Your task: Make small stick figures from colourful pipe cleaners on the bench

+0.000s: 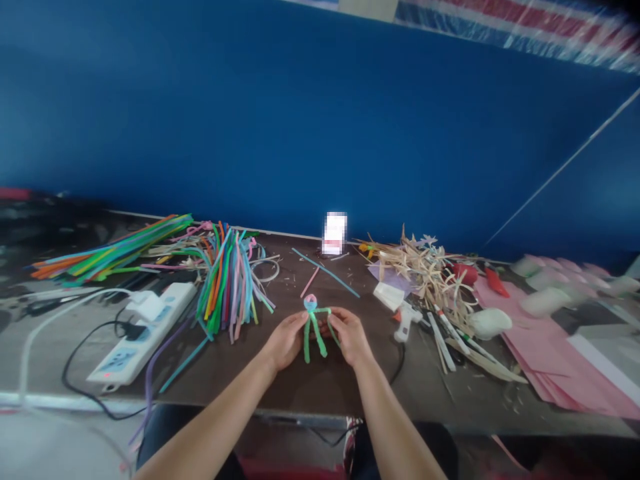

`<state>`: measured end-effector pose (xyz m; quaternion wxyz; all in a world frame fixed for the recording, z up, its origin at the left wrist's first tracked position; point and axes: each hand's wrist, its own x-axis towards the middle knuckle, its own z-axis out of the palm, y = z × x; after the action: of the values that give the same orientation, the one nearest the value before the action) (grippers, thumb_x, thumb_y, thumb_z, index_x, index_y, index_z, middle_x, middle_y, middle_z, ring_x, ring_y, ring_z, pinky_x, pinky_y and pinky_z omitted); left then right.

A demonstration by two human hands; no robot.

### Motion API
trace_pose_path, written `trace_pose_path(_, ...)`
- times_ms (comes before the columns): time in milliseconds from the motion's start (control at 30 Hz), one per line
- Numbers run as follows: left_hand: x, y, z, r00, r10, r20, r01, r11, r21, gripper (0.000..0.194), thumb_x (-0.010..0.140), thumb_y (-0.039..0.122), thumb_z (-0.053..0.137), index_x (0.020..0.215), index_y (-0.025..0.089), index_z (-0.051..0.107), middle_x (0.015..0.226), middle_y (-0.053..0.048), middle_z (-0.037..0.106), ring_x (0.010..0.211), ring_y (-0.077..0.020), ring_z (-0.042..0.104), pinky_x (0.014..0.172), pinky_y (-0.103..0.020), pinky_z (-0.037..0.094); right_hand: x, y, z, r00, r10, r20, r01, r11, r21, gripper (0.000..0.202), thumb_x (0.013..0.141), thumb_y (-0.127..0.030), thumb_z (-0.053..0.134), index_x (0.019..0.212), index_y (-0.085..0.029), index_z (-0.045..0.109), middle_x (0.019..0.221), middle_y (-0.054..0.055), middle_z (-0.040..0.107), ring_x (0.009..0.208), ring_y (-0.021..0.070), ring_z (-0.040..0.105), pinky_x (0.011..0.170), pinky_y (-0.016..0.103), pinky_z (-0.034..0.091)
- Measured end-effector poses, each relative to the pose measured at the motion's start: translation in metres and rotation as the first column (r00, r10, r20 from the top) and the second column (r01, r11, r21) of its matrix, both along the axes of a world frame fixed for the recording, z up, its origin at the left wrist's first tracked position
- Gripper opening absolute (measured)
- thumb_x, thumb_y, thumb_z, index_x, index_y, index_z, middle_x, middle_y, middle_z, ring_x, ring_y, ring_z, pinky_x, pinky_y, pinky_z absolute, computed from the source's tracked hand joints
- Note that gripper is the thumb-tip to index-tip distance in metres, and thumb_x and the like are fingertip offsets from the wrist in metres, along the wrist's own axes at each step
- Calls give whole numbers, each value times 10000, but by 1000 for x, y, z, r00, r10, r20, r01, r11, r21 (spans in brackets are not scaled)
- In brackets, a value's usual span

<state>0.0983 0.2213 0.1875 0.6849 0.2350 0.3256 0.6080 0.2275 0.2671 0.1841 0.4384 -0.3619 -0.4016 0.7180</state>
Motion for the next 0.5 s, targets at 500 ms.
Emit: trace_pose_path(500,1,-1,11,1000,15,-1,-16,999,-50,291,753,219,555,1032,138,566,667,-30,607,588,-145,582,561,-262,470,-6,3,-4,991,-128,50,127,992,26,238,584,-293,671,765,-152,608,520,-42,563,378,73,485,369,197,403)
